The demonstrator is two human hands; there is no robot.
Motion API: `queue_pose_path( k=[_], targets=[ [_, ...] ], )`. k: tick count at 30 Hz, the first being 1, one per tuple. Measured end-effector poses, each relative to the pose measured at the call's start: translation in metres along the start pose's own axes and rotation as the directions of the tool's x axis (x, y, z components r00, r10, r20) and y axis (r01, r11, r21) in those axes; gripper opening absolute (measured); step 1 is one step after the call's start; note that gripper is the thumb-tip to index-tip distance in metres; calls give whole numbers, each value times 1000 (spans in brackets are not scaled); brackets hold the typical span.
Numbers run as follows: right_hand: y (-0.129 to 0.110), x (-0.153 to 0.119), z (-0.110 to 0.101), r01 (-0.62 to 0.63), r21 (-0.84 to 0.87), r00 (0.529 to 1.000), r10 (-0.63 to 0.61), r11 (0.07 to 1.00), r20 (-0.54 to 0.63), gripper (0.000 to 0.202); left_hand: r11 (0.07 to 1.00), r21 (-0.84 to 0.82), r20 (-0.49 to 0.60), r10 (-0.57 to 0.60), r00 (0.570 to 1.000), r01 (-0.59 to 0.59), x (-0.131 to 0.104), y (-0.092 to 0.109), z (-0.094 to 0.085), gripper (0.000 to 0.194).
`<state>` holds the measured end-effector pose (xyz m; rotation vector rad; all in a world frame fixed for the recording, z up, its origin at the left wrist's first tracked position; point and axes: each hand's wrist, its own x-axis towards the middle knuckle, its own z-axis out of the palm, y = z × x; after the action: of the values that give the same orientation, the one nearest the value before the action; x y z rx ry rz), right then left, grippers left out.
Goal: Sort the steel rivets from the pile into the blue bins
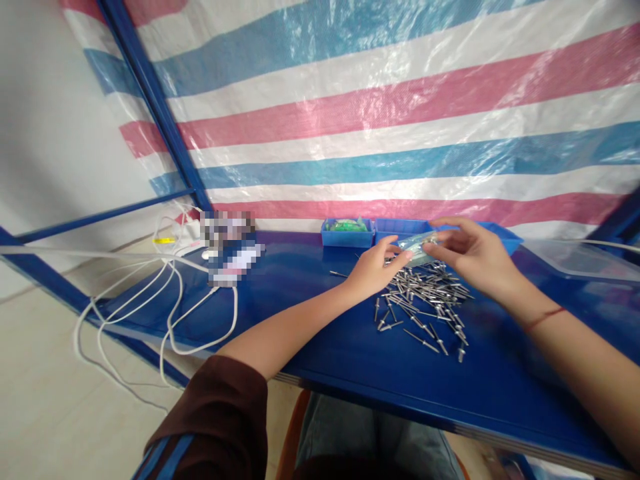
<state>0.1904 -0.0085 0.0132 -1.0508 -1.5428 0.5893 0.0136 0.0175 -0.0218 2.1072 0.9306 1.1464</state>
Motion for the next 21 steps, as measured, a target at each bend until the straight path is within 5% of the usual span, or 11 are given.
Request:
queue_pose_path(
  k=[4,8,11,14,18,21],
  targets=[
    [-11,-5,9,-38,79,999,37,996,10,48,984,-179,1,10,1000,-9,6,0,-3,19],
    [-10,-5,10,-203,60,978,205,977,-37,39,992,-8,-146,122,982,-124,6,8,-15,12],
    [-6,-6,10,-421,56,899,408,905,156,58,940,168,-150,321,935,-296,5,13,-23,11],
    [-6,-7,11,-492,141,843,430,859,322,49,860,268,-41,460,887,-434,4,13,-27,12],
    [-9,-9,11,-318,111,926,284,941,251,38,842,299,-13,475,880,-450,1,11,-25,20],
    [-9,-9,8,18,-227,999,-8,974,45,33,937,197,-121,314,942,-287,0,12,-22,23]
  ],
)
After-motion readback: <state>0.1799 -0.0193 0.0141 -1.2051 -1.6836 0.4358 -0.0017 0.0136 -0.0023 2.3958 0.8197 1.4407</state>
